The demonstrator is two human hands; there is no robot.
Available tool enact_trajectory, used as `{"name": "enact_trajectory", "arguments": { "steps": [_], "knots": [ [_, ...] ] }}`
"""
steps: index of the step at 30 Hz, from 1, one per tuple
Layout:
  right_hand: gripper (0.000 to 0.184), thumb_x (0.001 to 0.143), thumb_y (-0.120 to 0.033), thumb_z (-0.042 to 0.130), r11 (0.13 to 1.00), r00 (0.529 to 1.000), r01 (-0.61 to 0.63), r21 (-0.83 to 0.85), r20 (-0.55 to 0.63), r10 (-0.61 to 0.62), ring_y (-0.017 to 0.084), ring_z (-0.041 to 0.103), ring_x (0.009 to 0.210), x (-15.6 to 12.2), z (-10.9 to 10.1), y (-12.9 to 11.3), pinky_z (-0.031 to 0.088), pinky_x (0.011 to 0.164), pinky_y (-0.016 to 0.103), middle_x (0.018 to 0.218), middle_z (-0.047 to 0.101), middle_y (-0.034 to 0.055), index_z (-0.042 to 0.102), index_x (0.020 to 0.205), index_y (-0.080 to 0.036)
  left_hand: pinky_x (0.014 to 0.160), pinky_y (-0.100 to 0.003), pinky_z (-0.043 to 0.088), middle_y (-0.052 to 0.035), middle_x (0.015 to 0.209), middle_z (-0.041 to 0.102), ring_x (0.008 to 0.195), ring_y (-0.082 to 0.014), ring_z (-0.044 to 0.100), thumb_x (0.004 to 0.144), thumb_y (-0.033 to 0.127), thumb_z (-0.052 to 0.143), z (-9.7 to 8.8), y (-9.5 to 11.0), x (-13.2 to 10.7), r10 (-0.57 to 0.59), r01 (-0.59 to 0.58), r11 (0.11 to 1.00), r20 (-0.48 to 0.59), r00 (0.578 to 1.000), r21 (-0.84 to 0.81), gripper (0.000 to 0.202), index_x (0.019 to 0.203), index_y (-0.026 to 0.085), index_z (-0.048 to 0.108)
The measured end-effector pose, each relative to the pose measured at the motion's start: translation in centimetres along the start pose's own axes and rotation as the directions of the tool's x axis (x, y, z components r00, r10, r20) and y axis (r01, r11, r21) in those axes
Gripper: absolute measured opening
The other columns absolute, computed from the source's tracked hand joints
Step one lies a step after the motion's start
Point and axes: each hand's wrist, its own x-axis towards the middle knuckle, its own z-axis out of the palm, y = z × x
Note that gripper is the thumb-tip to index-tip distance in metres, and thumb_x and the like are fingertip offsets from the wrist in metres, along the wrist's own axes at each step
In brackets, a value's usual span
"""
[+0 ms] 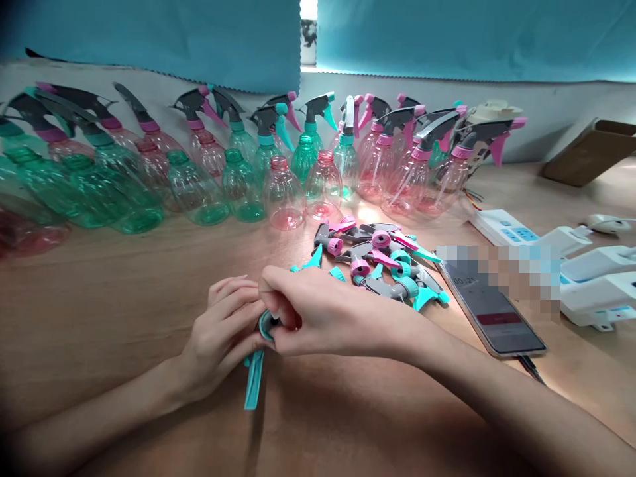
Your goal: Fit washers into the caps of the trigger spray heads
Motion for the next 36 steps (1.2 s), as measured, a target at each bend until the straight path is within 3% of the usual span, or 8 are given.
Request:
{"name": "enact_trajectory", "arguments": {
  "steps": [15, 30, 36],
  "knots": [
    [0.024, 0.069, -0.012, 0.054, 0.999, 0.997, -0.038, -0.036, 0.072, 0.041, 0.007, 0.044, 0.055, 0.2, 0.2, 0.0, 0.029, 0.047, 0.021, 0.064, 0.048, -0.0080, 0.034, 0.073, -0.023, 0.088, -0.038, 0.035, -0.0057, 0.093, 0.061, 0.095, -0.0227, 0.051, 0.094, 0.026, 0.048, 0.1, -0.2, -0.2, -0.140, 0.146, 0.988, 0.101, 0.985, -0.052, 0.016, 0.096, 0.018, 0.062],
    [0.021, 0.065, -0.012, 0.053, 0.999, 0.999, -0.051, -0.001, -0.015, 0.051, 0.008, 0.039, 0.055, 0.6, 0.7, 0.7, 0.026, 0.047, 0.021, 0.061, 0.045, -0.0080, 0.036, 0.072, -0.023, 0.082, -0.037, 0.038, -0.0071, 0.097, 0.062, 0.094, -0.0236, 0.051, 0.092, 0.025, 0.050, 0.3, -0.3, -0.3, -0.163, 0.168, 0.984, 0.084, 0.983, -0.058, 0.014, 0.098, 0.017, 0.061],
    [0.020, 0.065, -0.011, 0.050, 0.998, 0.998, -0.060, 0.000, -0.019, 0.060, 0.008, 0.038, 0.054, 1.2, 1.2, 1.1, 0.027, 0.047, 0.020, 0.060, 0.042, -0.0079, 0.034, 0.070, -0.022, 0.083, -0.037, 0.039, -0.0064, 0.095, 0.063, 0.094, -0.0231, 0.053, 0.089, 0.021, 0.053, -0.1, 0.1, 0.2, -0.171, 0.180, 0.982, 0.140, 0.975, -0.052, 0.011, 0.093, 0.016, 0.063]
  ]
}}
